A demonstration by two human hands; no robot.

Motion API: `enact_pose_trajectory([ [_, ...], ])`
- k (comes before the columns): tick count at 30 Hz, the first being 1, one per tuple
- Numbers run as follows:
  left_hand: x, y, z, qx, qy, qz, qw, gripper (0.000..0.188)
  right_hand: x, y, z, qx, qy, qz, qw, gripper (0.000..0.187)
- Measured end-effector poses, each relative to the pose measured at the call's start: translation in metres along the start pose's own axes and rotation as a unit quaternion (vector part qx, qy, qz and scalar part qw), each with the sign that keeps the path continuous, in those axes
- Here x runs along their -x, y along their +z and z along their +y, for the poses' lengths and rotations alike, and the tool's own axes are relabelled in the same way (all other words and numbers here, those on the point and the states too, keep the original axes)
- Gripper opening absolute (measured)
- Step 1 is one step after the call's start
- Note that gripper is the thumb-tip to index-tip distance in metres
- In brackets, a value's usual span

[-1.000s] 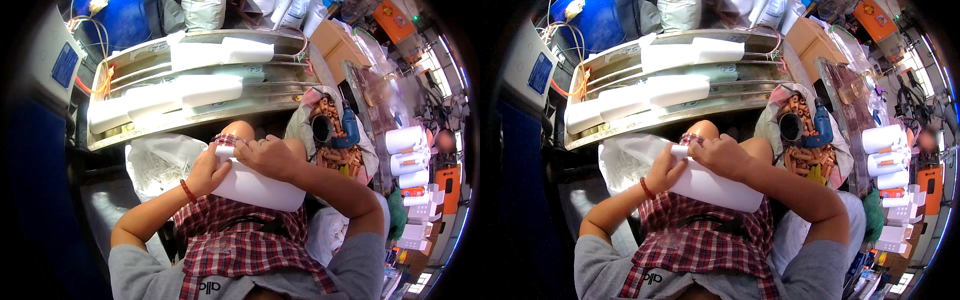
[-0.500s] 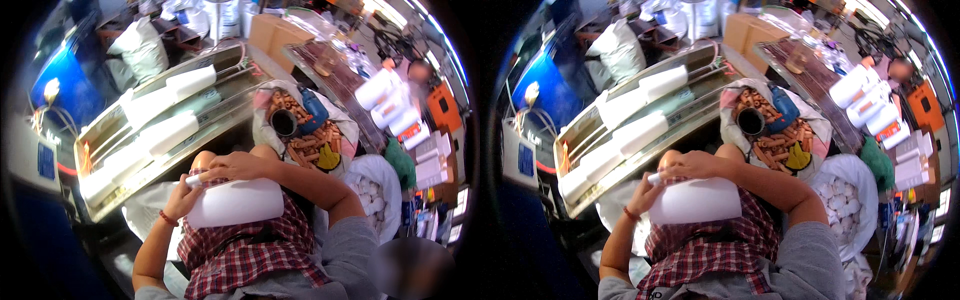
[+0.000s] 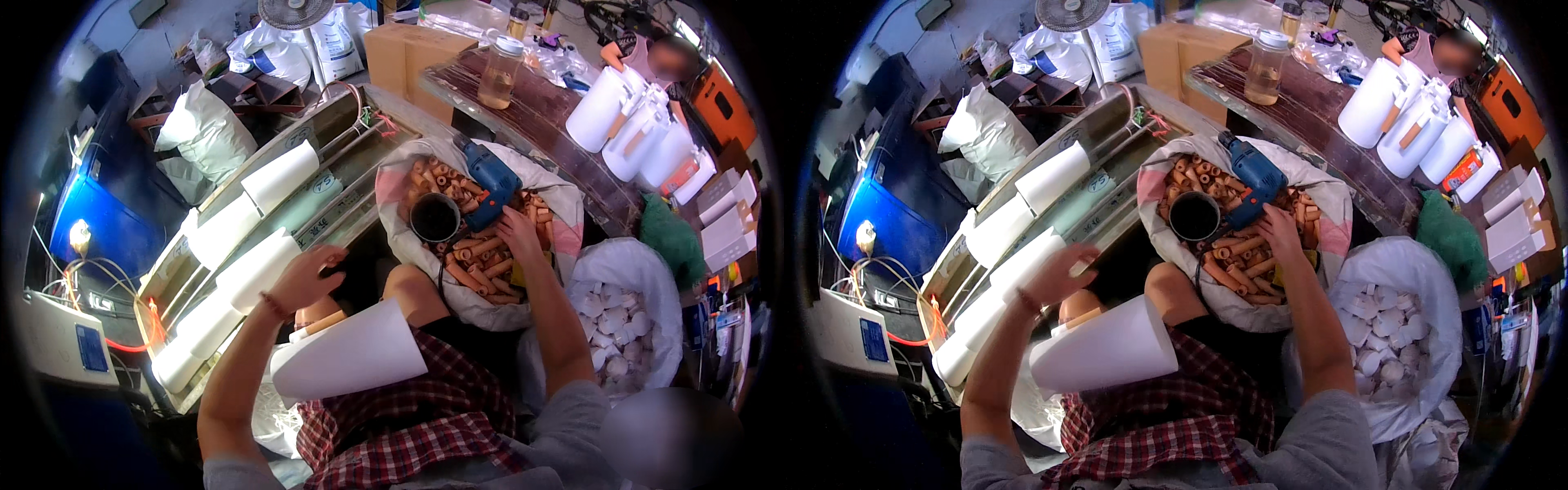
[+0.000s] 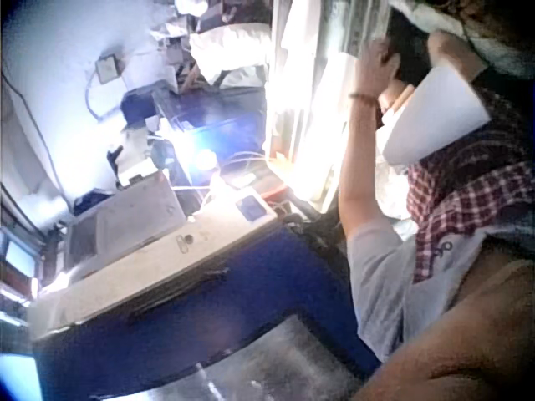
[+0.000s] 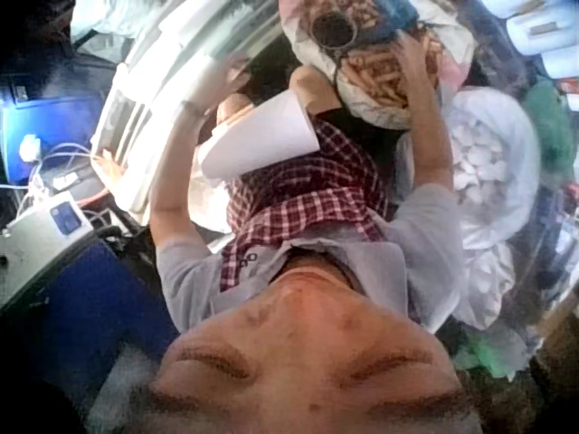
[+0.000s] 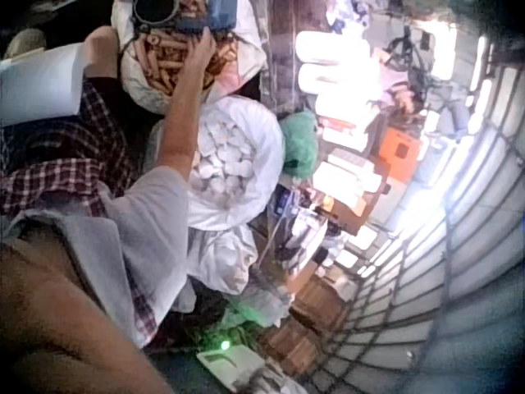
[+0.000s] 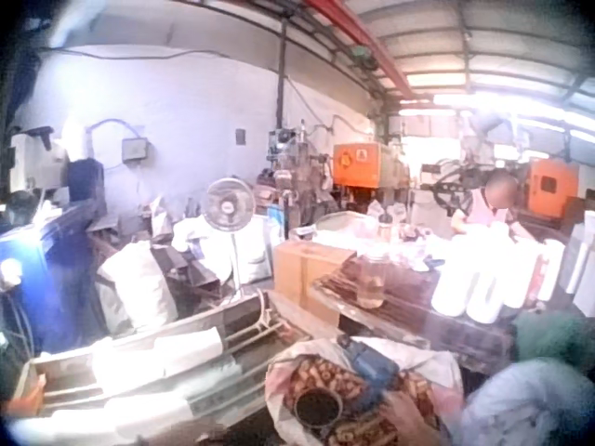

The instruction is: The person cleans plastic container bodies with a cloth and uses a power drill to install wooden handles into pre-drilled holes.

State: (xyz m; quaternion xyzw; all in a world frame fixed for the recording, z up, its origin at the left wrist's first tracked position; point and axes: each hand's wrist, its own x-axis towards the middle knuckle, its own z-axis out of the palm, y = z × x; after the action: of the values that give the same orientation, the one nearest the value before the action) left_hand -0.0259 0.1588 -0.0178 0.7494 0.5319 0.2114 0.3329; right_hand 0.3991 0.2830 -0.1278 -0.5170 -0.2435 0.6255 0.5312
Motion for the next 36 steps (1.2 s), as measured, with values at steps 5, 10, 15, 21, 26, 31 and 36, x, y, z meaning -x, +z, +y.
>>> enact_pose_trajectory([
  [5, -0.117, 0.059, 0.019, -0.110, 0.078, 0.002, 0.991, 0.025, -0.043, 0.004, 0.009, -0.070, 0.050, -0.024, 0.996, 0.045],
  [10, -0.185, 0.114, 0.005, -0.156, 0.114, 0.049, 0.980, 0.022, -0.043, 0.024, 0.000, -0.136, 0.075, -0.012, 0.988, 0.045],
  [15, -0.211, 0.137, 0.005, -0.212, 0.044, 0.015, 0.976, 0.023, -0.045, 0.026, 0.001, -0.163, 0.072, 0.006, 0.984, 0.042],
  [21, -0.210, 0.142, 0.003, -0.302, 0.066, 0.032, 0.950, 0.017, -0.027, 0.062, -0.011, -0.217, 0.060, 0.010, 0.974, 0.040],
  [26, -0.213, 0.150, -0.002, -0.354, 0.097, 0.049, 0.929, 0.015, -0.017, 0.045, -0.014, -0.179, -0.016, -0.016, 0.983, 0.034],
  [31, -0.208, 0.151, 0.000, -0.318, 0.114, 0.044, 0.940, 0.013, 0.037, 0.012, -0.039, -0.136, 0.005, -0.021, 0.990, 0.032],
  [36, -0.210, 0.151, 0.006, -0.329, 0.108, 0.037, 0.937, 0.011, 0.116, 0.008, -0.059, -0.001, -0.171, -0.013, 0.985, 0.036],
])
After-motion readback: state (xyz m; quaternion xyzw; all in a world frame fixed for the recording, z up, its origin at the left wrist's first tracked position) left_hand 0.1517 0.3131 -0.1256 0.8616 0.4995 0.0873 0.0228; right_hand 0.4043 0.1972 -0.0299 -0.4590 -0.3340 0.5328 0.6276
